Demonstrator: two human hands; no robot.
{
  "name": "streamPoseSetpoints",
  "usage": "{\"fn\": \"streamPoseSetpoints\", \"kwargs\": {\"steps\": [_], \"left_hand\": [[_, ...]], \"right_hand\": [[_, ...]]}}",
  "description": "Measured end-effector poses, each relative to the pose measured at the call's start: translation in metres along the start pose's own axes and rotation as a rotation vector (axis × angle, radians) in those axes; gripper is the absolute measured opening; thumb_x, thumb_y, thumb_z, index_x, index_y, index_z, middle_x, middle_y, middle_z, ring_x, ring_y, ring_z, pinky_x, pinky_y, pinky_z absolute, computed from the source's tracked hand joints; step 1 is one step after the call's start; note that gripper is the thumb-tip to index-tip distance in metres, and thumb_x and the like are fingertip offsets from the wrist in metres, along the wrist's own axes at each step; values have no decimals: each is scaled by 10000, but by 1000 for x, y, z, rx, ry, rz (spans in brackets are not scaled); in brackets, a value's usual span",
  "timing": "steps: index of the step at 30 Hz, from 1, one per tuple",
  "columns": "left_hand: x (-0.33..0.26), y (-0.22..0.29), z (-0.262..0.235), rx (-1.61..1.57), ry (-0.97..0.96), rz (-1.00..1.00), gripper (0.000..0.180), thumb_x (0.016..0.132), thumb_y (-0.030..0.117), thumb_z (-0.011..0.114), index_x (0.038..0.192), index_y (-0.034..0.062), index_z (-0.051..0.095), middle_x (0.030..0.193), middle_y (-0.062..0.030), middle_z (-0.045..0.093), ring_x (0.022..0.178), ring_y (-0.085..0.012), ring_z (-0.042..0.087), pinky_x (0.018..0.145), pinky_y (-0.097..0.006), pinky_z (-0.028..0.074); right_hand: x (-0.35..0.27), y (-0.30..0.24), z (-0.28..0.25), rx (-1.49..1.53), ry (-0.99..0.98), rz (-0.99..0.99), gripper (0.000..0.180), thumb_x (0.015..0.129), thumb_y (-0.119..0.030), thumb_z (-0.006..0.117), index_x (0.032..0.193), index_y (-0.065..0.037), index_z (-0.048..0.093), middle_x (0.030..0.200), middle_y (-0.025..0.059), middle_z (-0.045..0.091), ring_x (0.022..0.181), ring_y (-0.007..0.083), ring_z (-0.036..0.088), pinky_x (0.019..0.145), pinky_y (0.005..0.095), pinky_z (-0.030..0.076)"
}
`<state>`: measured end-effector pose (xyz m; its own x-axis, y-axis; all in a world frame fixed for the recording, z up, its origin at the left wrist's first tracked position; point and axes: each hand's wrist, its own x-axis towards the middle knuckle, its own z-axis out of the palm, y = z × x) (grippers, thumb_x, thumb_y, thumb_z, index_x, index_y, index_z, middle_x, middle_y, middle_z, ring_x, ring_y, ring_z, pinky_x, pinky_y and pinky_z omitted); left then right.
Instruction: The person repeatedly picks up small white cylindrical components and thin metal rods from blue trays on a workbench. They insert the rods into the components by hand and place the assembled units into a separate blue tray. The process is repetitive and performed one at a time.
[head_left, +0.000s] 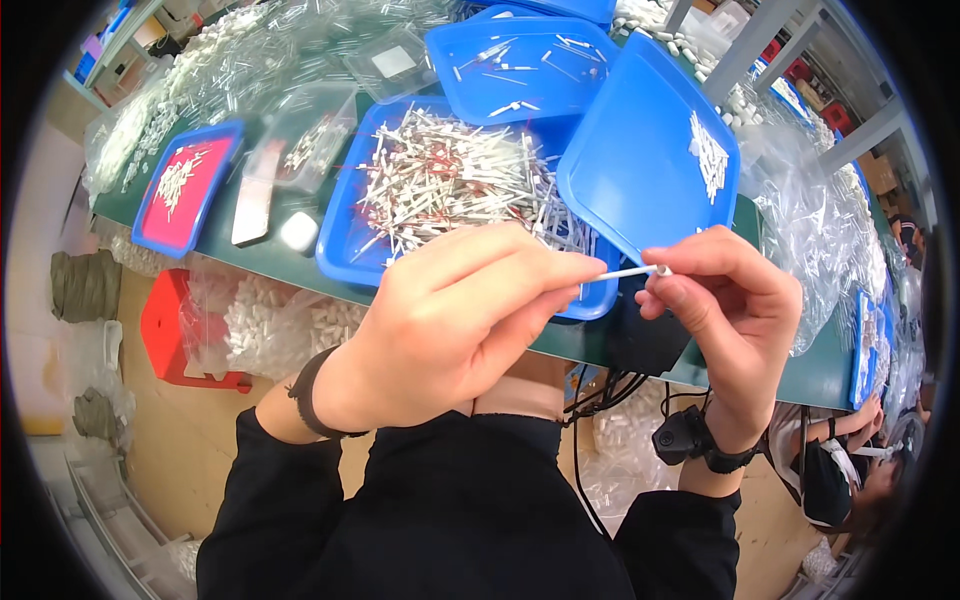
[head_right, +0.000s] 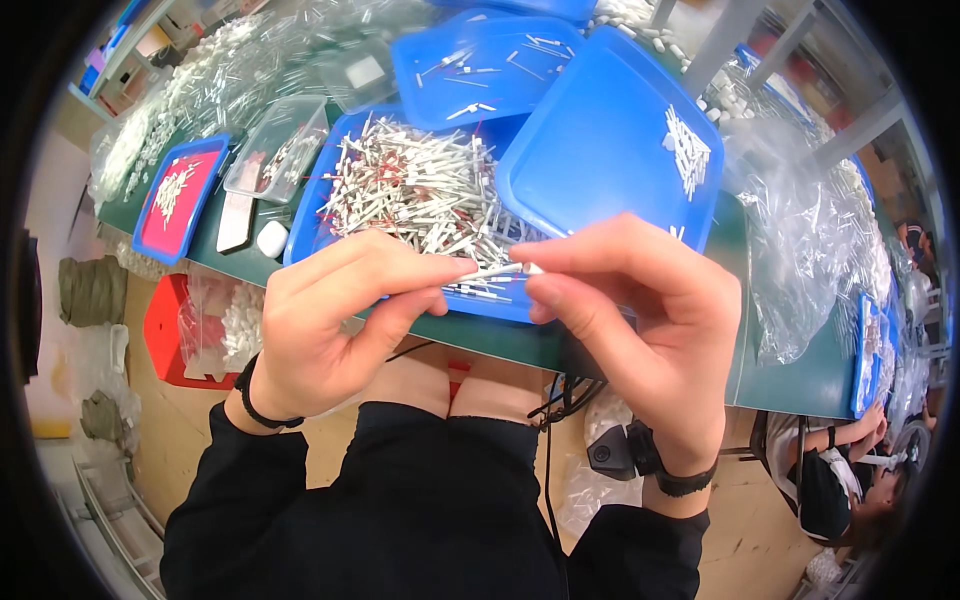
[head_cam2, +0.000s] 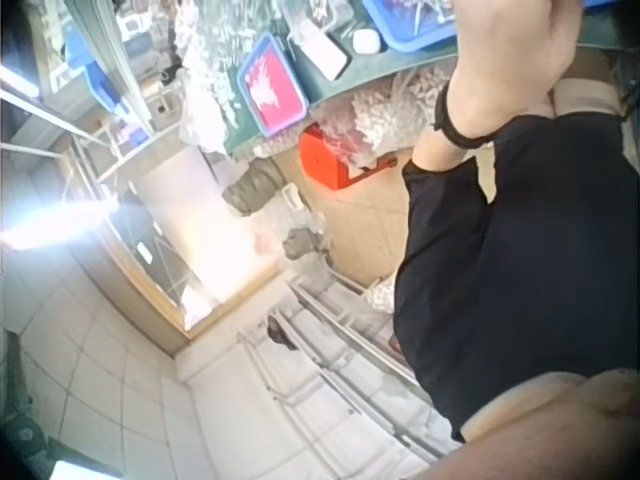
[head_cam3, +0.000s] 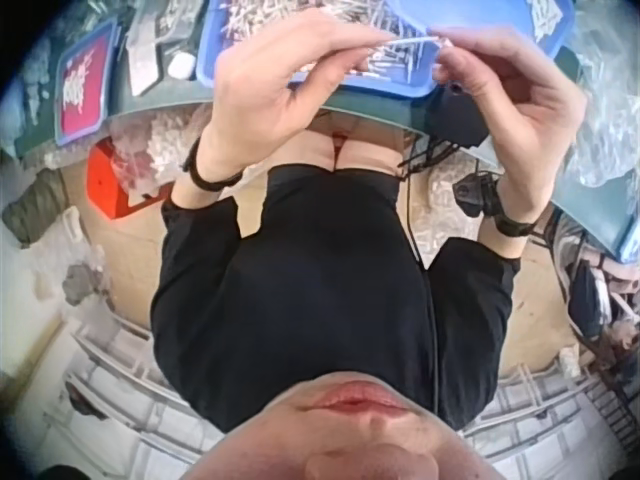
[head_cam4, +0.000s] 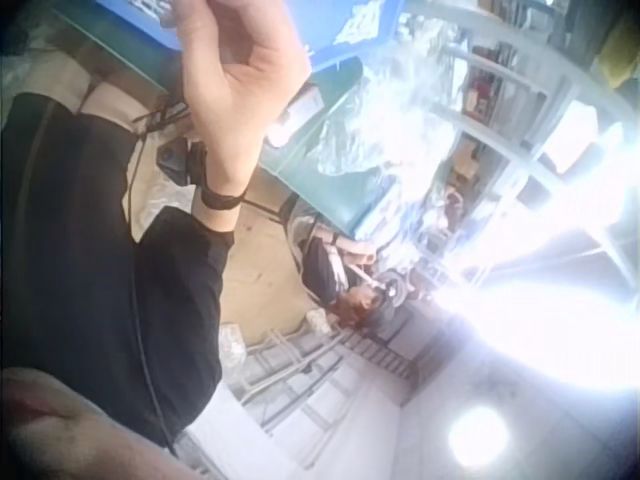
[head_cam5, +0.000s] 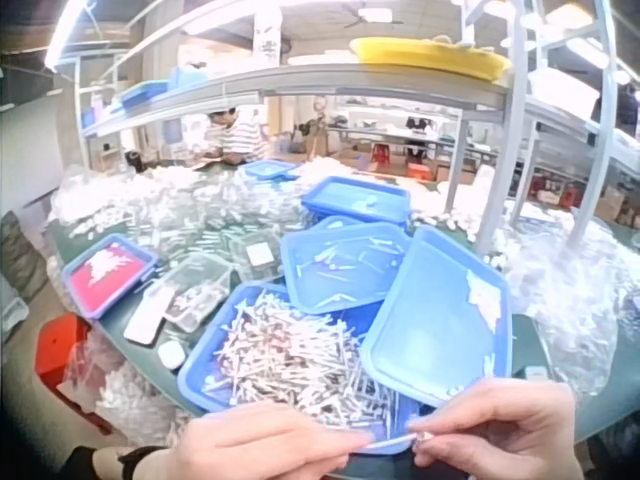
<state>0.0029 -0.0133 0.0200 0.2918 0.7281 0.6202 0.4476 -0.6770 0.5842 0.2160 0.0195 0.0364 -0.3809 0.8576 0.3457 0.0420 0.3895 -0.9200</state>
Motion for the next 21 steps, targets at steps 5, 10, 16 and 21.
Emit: {"fn": "streamPoseSetpoints", "kwargs": {"steps": [5, 10, 16, 21], "left_hand": [[-3, -5, 4, 74, 8, 100, 283, 739, -89, 616, 1007, -9, 665, 760, -89, 598, 666, -197, 591, 581, -276, 465], [0, -4, -1, 177, -85, 144, 274, 713, -64, 665, 981, -4, 669, 768, -100, 605, 685, -218, 588, 571, -292, 458], [-1, -18, 3, 29, 6, -71, 254, 690, -49, 712, 935, 9, 680, 822, -101, 671, 692, -184, 637, 598, -266, 496], [-1, -17, 3, -66, 20, -65, 180, 704, -68, 700, 870, 1, 689, 779, -91, 679, 681, -181, 645, 605, -254, 502]], "right_hand": [[-2, -1, -1, -102, -12, -6, 192, 748, 117, 640, 912, 30, 691, 802, 92, 647, 682, 116, 609, 588, 212, 462], [-3, 0, 4, -479, -58, -206, 188, 720, 79, 679, 882, -15, 698, 747, 81, 642, 619, 149, 603, 545, 230, 452], [-11, 15, 10, -622, 138, -172, 98, 746, 14, 703, 824, -34, 669, 714, 76, 638, 590, 176, 606, 525, 248, 459], [-9, 14, 13, -644, 88, -340, 114, 722, 21, 711, 811, -31, 660, 709, 67, 640, 578, 179, 596, 513, 255, 460]]}}
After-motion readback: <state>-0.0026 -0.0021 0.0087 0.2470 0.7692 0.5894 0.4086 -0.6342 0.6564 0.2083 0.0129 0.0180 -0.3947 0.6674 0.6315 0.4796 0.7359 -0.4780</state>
